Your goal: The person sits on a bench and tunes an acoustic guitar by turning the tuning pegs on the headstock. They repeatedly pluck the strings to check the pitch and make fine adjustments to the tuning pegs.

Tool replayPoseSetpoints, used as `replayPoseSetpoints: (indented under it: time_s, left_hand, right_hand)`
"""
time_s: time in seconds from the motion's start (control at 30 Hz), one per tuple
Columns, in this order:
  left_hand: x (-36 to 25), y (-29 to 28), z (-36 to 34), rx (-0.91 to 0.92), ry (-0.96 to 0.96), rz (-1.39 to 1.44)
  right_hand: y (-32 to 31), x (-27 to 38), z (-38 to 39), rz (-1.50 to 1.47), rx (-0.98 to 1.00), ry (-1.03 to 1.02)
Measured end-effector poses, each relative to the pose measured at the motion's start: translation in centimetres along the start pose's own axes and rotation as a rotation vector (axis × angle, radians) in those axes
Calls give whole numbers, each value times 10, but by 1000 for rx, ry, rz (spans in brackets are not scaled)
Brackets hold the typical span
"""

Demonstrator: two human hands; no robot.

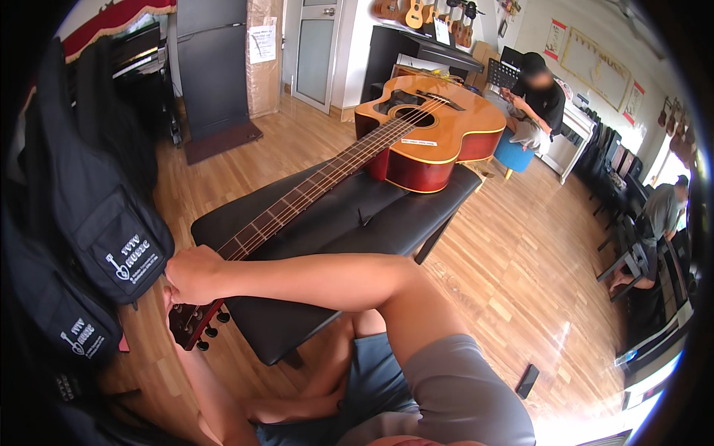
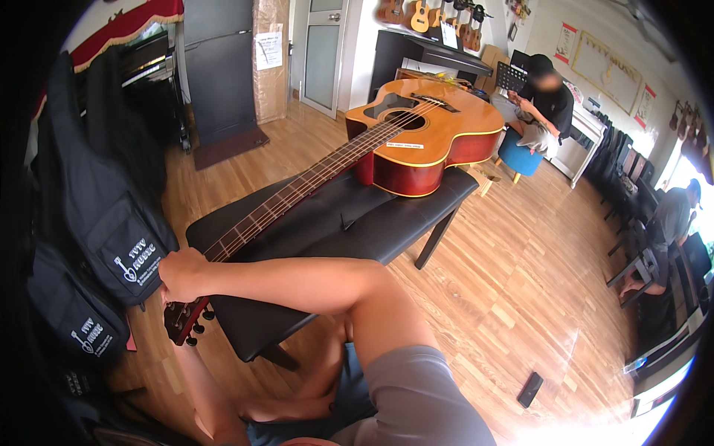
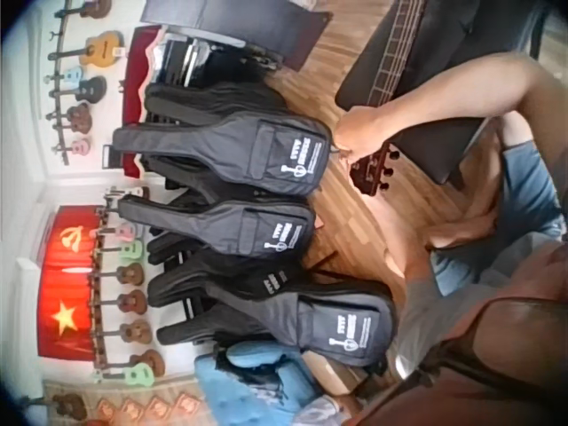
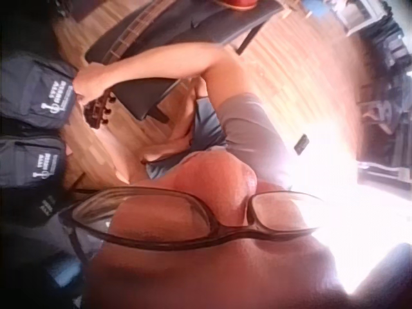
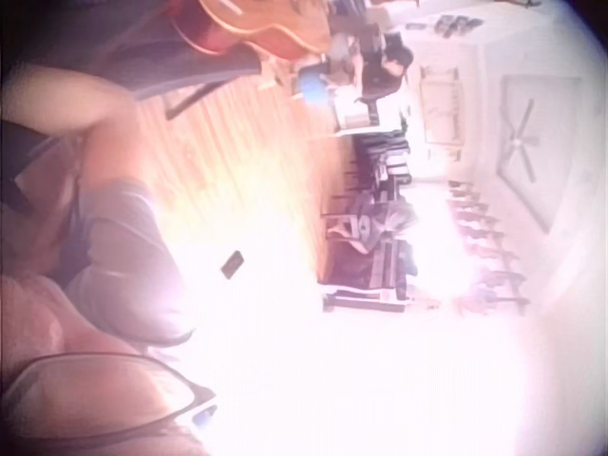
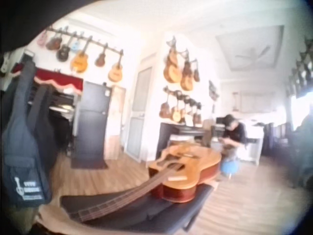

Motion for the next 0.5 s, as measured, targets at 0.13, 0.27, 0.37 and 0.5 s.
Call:
replayPoseSetpoints:
  time_s: [0.13, 0.27, 0.37, 0.5]
  left_hand:
    - [17, -46, 11, 28, 54, -72]
    - [17, -90, 13, 7, 181, -378]
    - [11, -115, 12, -167, 188, -601]
    - [19, -82, 8, -145, 135, -345]
  right_hand:
    - [-3, 0, 1, -6, -25, -7]
    - [0, 3, -2, 27, -11, -18]
    - [-1, 7, -3, 23, -24, -31]
    - [-1, -2, 1, 23, -22, -11]
Point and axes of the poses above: each hand's wrist, its own z-axis away from the middle knuckle, its own y-axis out of the palm, x = y × z, the point moved 10 cm from there along -z, towards the middle knuckle, and after that the axes turned 1 degree about -z, right-handed, at the moved point
